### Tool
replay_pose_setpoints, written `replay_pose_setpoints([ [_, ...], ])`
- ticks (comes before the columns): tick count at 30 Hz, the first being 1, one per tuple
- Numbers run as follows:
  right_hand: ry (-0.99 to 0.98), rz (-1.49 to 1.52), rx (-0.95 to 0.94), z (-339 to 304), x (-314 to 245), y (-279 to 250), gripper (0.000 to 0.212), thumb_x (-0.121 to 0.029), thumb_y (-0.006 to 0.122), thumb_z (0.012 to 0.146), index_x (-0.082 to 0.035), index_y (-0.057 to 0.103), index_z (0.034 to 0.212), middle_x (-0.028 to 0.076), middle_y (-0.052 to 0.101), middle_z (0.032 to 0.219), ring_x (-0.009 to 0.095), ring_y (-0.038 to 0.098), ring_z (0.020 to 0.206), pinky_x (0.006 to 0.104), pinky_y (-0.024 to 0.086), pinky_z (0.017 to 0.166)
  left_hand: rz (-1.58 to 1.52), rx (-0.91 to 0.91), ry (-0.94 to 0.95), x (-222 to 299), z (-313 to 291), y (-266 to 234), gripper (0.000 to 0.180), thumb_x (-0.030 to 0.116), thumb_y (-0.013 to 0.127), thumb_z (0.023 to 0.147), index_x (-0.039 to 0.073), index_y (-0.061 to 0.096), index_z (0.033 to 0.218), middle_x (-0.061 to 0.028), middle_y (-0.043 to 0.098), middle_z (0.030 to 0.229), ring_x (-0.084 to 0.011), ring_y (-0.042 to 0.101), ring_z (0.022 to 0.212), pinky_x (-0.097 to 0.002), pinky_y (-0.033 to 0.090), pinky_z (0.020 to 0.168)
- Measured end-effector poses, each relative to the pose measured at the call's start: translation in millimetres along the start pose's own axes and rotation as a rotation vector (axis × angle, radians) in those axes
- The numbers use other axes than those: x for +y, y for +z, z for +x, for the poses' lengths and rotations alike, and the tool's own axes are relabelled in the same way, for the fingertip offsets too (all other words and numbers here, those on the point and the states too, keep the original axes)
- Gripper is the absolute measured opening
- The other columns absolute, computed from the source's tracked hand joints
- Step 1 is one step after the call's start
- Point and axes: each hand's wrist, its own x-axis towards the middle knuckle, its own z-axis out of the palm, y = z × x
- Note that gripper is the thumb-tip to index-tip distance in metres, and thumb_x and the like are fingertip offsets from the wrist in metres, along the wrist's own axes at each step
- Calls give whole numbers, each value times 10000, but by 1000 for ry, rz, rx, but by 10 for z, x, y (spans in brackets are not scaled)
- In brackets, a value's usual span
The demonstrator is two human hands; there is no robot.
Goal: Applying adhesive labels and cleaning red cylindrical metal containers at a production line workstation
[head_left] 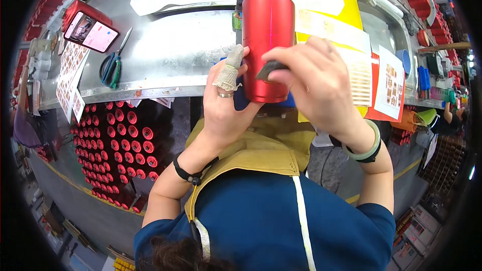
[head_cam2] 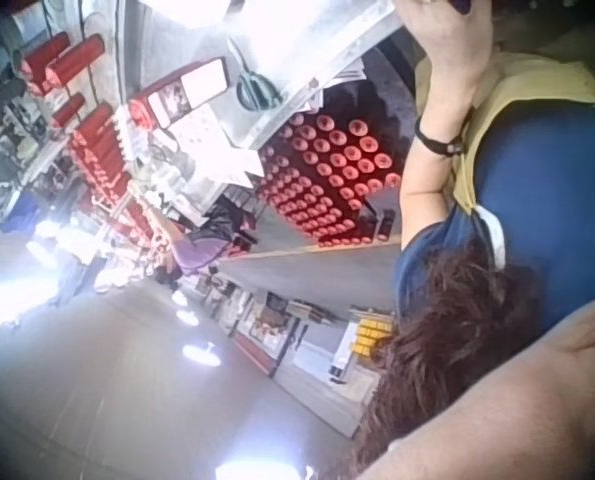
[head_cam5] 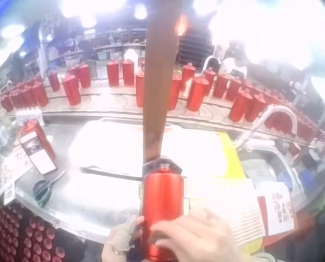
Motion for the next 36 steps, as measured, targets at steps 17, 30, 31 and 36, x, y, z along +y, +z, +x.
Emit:
replay_pose_setpoints([
  [17,-44,-91,193,43,165,35,232,-87,803,784,-122,723,999,5,707,893,218,623,826,375,430,727,78,-58,13,7,-51,-31,770,-84,820,772,-110,483,1464,-222,554,1392,-347,605,1288,-413,560,1078],
  [30,-230,26,169,-166,148,185,281,-79,754,713,-159,773,981,-16,735,906,196,557,763,336,439,786,-32,-172,-82,-73,-112,-125,886,-44,788,790,-79,362,1565,-273,493,1549,-390,549,1401,-433,474,1141],
  [31,-279,142,75,-256,-33,159,327,-42,773,687,-148,803,994,-8,762,934,194,560,770,326,446,768,-9,-169,-32,-104,-110,-105,879,-46,778,799,-74,358,1571,-262,489,1559,-388,550,1403,-432,461,1155],
  [36,-66,-7,345,115,385,169,174,-58,779,810,-128,736,964,32,717,903,247,583,762,365,424,785,-166,-114,-159,-80,-130,-88,927,-8,841,771,-53,378,1572,-255,477,1565,-409,543,1393,-462,466,1136],
])
